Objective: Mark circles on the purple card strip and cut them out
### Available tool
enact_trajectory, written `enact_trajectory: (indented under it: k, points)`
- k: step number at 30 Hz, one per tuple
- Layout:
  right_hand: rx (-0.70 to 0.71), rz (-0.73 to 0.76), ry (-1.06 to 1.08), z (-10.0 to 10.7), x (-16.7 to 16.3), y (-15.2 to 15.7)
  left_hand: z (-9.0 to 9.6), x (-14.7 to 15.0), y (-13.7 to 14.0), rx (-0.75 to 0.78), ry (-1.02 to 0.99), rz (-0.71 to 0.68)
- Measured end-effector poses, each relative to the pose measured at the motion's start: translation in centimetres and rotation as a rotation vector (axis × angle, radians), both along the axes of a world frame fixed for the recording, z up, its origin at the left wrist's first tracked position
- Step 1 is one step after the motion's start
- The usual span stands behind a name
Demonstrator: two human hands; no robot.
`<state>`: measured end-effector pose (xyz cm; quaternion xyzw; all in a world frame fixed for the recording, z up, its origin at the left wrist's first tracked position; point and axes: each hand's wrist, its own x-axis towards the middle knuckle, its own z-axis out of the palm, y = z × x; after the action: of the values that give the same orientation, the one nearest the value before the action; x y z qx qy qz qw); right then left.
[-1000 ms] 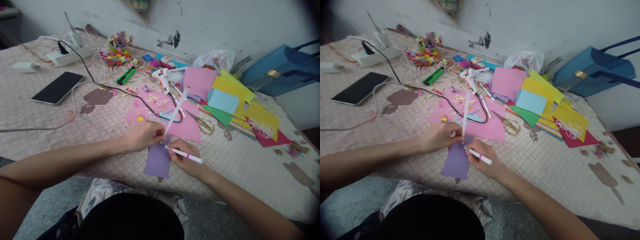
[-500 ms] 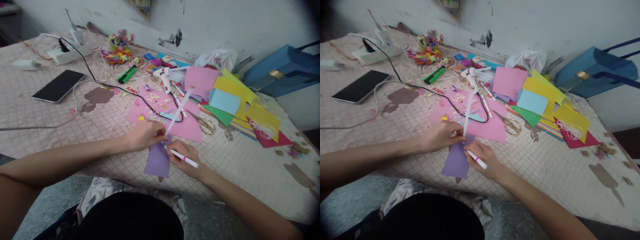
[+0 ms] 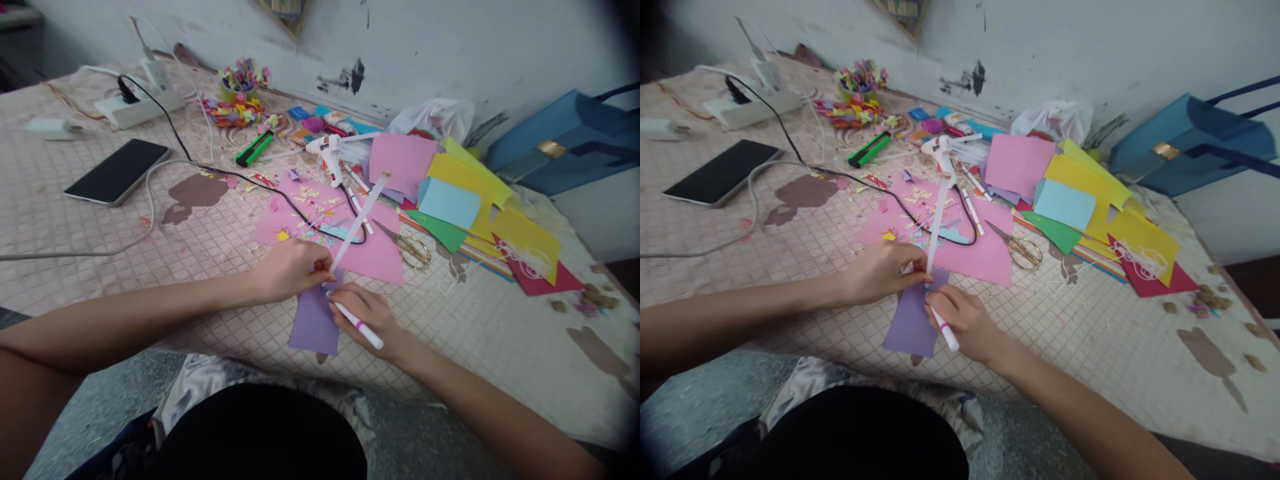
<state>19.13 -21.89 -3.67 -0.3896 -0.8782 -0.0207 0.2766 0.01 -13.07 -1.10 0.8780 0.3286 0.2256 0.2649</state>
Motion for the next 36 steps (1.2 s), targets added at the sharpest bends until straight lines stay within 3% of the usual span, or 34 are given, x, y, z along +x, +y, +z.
enact_trajectory:
  k: [7, 18, 24, 30, 36]
  points:
    - [0.045, 0.035, -0.124, -1.1, 0.1, -0.5, 0.1, 0.0, 0.0, 0.009, 0.006, -0.005]
    - [0.034, 0.027, -0.139, -0.4, -0.4, -0.6, 0.2, 0.0, 0.0, 0.004, 0.013, -0.002]
    - [0.048, -0.007, 0.128, -0.2, 0.0, -0.5, 0.1, 0.0, 0.0, 0.015, 0.022, -0.002]
    - [-0.138, -0.226, 0.373, 0.4, 0.5, -0.3, 0.3, -0.1, 0.0, 0.023, 0.023, -0.016]
    - [-0.277, -0.219, 0.498, -0.6, 0.7, 0.0, 0.1, -0.1, 0.1, 0.029, 0.021, -0.018]
